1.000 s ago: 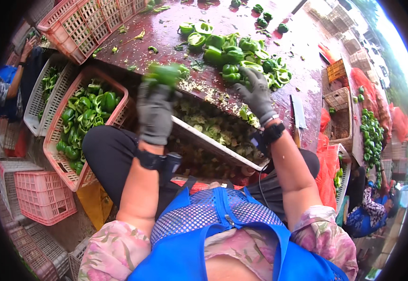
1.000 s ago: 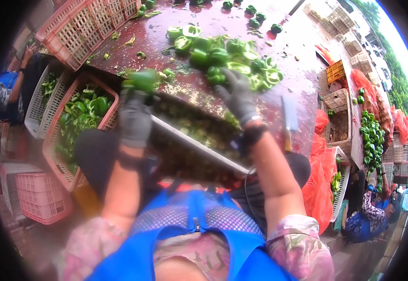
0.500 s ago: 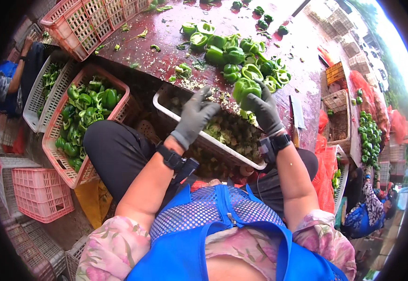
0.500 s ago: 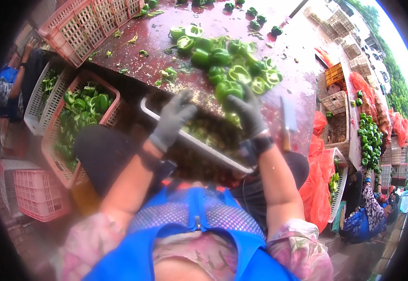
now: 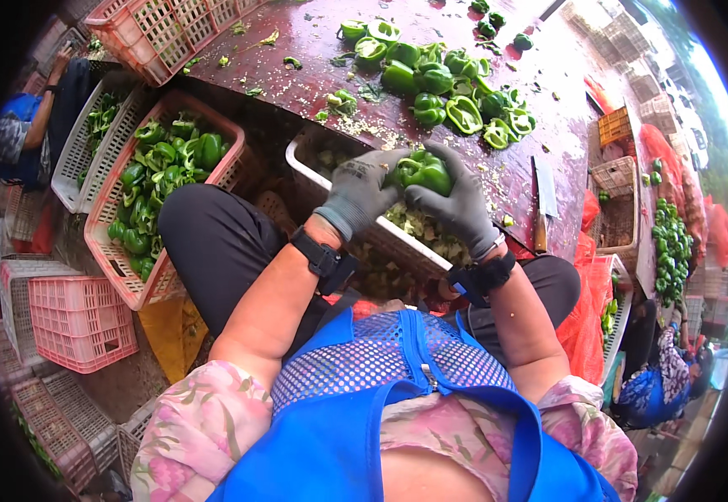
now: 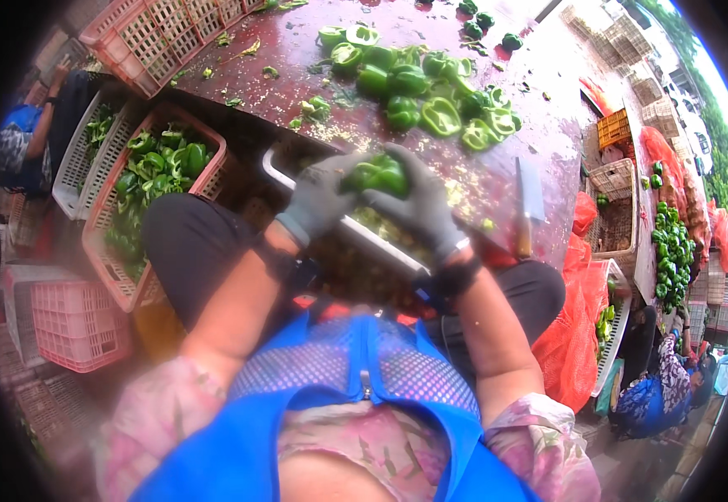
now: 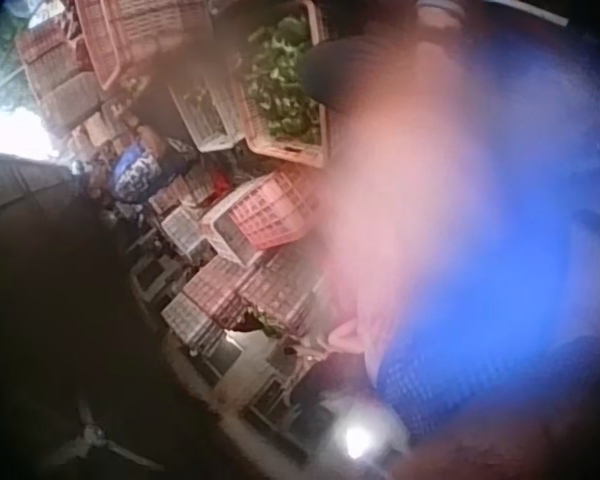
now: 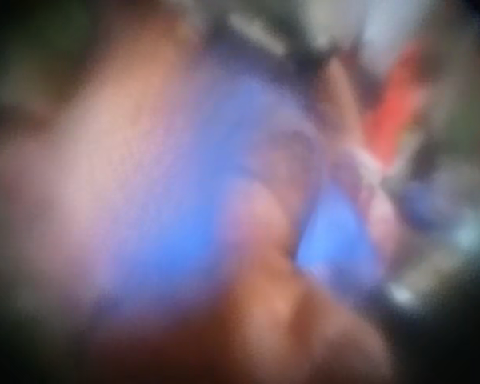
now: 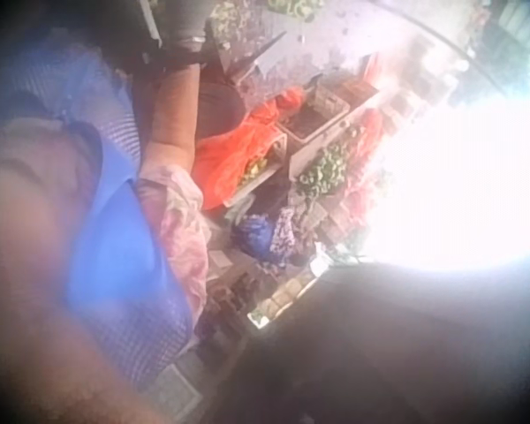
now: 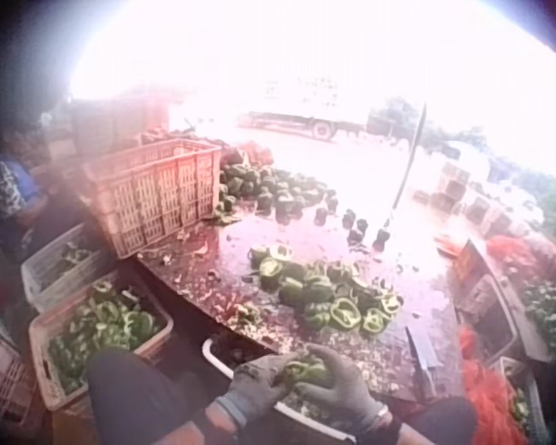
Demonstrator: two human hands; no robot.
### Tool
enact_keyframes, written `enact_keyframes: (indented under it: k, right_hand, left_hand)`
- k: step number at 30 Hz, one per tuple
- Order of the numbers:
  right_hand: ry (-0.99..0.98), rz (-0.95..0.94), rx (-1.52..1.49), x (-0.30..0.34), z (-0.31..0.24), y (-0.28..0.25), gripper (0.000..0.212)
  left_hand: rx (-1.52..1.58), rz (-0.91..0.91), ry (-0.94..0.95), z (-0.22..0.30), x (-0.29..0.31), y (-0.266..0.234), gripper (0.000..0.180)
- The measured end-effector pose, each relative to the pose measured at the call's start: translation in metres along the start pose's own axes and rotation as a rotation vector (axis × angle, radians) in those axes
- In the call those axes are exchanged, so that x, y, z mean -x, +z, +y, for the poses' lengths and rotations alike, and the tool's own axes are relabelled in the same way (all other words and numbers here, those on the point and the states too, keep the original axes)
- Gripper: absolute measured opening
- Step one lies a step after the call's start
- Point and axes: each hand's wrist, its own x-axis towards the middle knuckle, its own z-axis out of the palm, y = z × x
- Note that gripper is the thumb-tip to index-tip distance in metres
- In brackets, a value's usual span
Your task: The recorder uses a cleaver to core green bell peppers and then sorts them into plastic crates at an agricultural processing station.
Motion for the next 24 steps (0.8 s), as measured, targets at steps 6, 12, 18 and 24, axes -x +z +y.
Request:
enact_keyframes:
  k: [6,12,18,24]
  right_hand:
    - [0.134,-0.004,-0.767,0.008,0.012,-0.004,0.048]
    - [0.239,-0.231,-0.719,0.000,0.005,0.016,0.048]
    - [0.338,-0.456,-0.717,-0.001,-0.018,0.039,0.046]
    - [0.316,-0.405,-0.493,0.022,-0.005,0.034,0.032]
  left_hand:
    - [-0.862,0.570,-0.328,-0.032,0.002,-0.123,0.064]
    - [-0.046,0.096,0.097,0.008,0.006,-0.081,0.100]
    - [-0.203,-0.121,0.242,0.014,0.029,-0.052,0.049]
    - [-0.306,-0.122,0.211,0.011,0.039,-0.008,0.031]
